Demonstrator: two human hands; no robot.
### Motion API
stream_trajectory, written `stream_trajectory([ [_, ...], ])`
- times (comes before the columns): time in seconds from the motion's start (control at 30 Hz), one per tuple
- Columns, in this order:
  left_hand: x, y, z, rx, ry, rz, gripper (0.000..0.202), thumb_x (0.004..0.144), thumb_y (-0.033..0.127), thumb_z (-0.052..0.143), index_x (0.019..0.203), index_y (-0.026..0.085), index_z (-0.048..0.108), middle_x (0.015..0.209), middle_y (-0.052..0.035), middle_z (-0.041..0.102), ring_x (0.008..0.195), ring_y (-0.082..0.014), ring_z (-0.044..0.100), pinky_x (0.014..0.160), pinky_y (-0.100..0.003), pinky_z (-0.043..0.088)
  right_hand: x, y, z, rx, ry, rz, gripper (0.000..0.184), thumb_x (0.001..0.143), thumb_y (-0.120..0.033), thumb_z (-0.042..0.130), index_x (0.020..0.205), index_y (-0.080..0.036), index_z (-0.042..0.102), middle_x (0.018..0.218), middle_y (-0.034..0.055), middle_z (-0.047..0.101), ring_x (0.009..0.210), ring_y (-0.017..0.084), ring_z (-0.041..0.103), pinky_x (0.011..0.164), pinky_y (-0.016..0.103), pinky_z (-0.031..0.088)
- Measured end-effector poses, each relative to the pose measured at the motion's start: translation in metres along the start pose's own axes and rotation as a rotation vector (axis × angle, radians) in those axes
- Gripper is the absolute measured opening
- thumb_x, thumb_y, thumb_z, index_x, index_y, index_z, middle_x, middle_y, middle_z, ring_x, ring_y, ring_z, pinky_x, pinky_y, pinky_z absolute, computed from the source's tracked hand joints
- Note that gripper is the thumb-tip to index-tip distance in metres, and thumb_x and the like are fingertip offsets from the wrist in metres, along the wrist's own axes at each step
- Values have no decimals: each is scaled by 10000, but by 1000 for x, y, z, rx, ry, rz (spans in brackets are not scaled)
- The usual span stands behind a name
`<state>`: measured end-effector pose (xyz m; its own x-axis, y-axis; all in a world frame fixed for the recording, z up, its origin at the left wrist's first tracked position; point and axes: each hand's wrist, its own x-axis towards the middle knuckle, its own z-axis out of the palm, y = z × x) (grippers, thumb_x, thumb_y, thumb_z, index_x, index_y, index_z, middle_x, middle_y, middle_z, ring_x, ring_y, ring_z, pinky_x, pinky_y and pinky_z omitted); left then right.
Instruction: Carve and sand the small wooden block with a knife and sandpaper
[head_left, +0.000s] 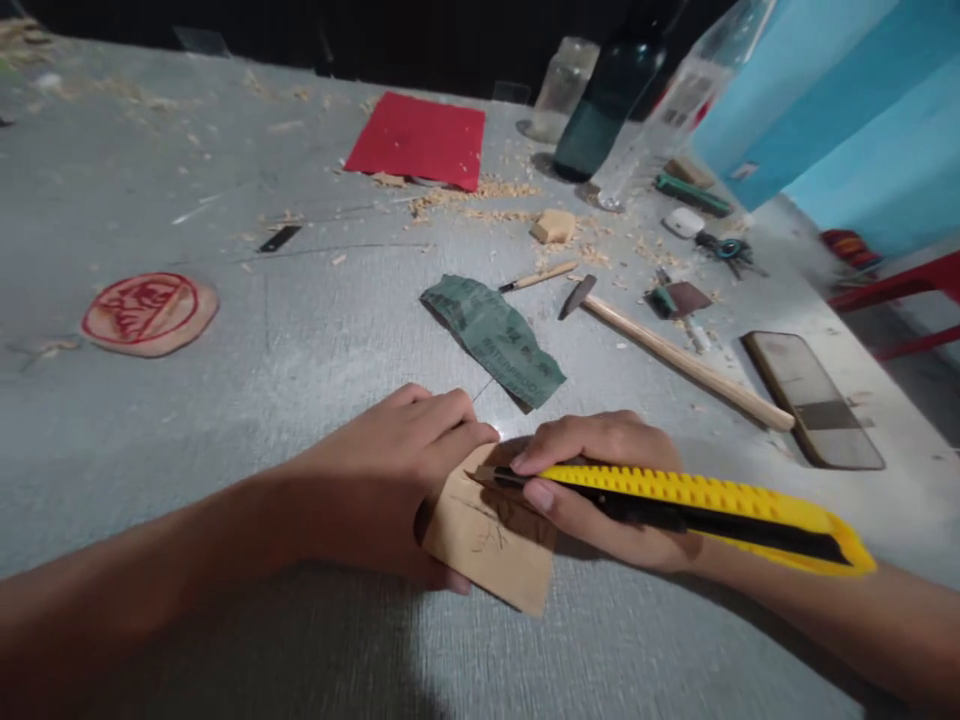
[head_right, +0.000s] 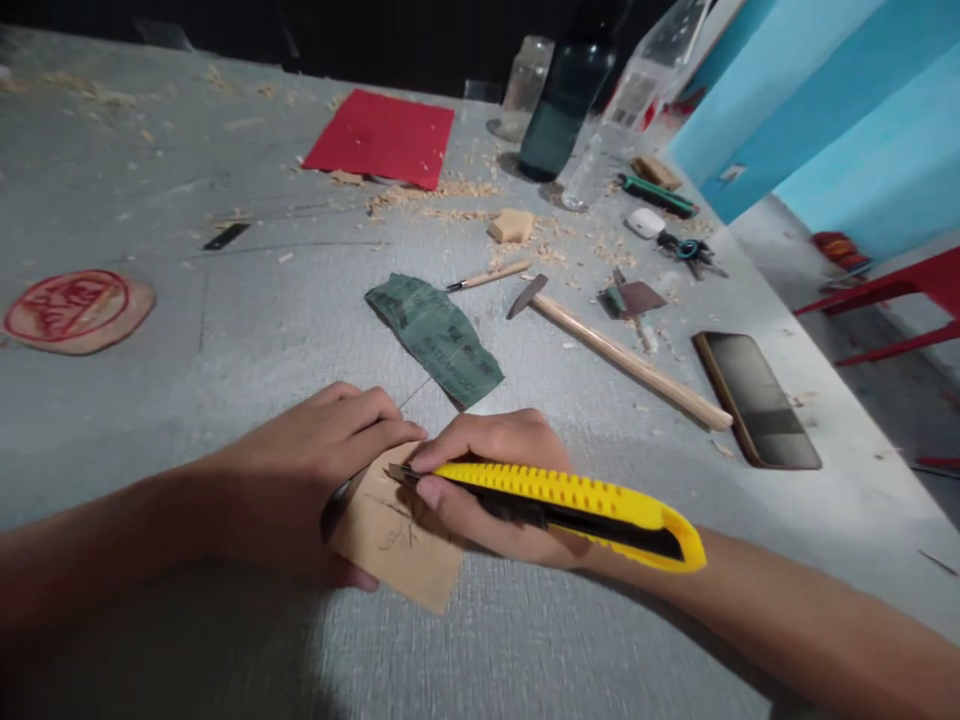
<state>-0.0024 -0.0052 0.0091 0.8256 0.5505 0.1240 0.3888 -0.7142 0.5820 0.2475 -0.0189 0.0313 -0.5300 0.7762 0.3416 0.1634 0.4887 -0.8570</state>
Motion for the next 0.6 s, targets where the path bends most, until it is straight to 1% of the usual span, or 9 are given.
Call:
stream_trajectory([
  [0.07,0,0,1,4,12,10,882,571,608,949,1257,206,568,1149,-54,634,1061,-274,605,931,-447,444,0,3,2,-10,3,-42,155,902,-113,738,1017,-217,748,819,19,802,665,129,759,609,208,600],
  [0.2,1,-2,2,10,29,28,873,631,664,901,1286,185,576,1126,-79,637,1043,-288,614,917,-448,439,-2,6,3,-56,-25,-71,210,887,-84,753,1038,-229,747,859,17,813,728,139,789,649,203,631],
  [0.3,1,-3,2,10,55,42,886,638,682,887,1299,180,577,1148,-101,633,1052,-300,615,927,-451,434,-2,5,3,-143,-43,-121,234,884,-81,764,1054,-238,734,887,18,813,760,143,793,667,213,640],
  [0.37,0,-4,3,8,64,48,857,663,680,874,1292,176,582,1162,-110,633,1059,-305,615,930,-452,434,-1,3,2,-247,-70,-172,253,886,-86,768,1075,-247,718,881,16,805,731,138,777,617,213,624],
  [0.43,0,-4,2,8,57,47,825,683,673,869,1279,175,591,1161,-112,634,1054,-302,613,924,-446,437,1,0,0,-367,-141,-235,272,885,-82,757,1084,-260,705,834,4,783,672,133,745,545,214,587],
  [0.5,0,-3,1,14,41,45,838,660,669,893,1271,176,600,1139,-103,636,1035,-295,608,910,-439,441,2,-4,-5,-440,-221,-318,276,882,-78,735,1071,-276,697,758,-15,741,607,132,699,495,229,543],
  [0.53,1,-3,0,17,33,41,852,641,665,909,1269,177,603,1127,-96,635,1022,-290,605,902,-435,443,1,-5,-8,-441,-251,-339,273,880,-80,725,1058,-285,694,715,-27,714,573,132,670,480,237,523],
  [0.6,1,-3,-2,13,26,27,860,618,665,923,1255,177,612,1116,-86,631,995,-276,597,889,-428,448,-3,-8,-15,-386,-204,-273,245,866,-94,723,997,-299,691,628,-60,650,497,120,600,457,242,484],
])
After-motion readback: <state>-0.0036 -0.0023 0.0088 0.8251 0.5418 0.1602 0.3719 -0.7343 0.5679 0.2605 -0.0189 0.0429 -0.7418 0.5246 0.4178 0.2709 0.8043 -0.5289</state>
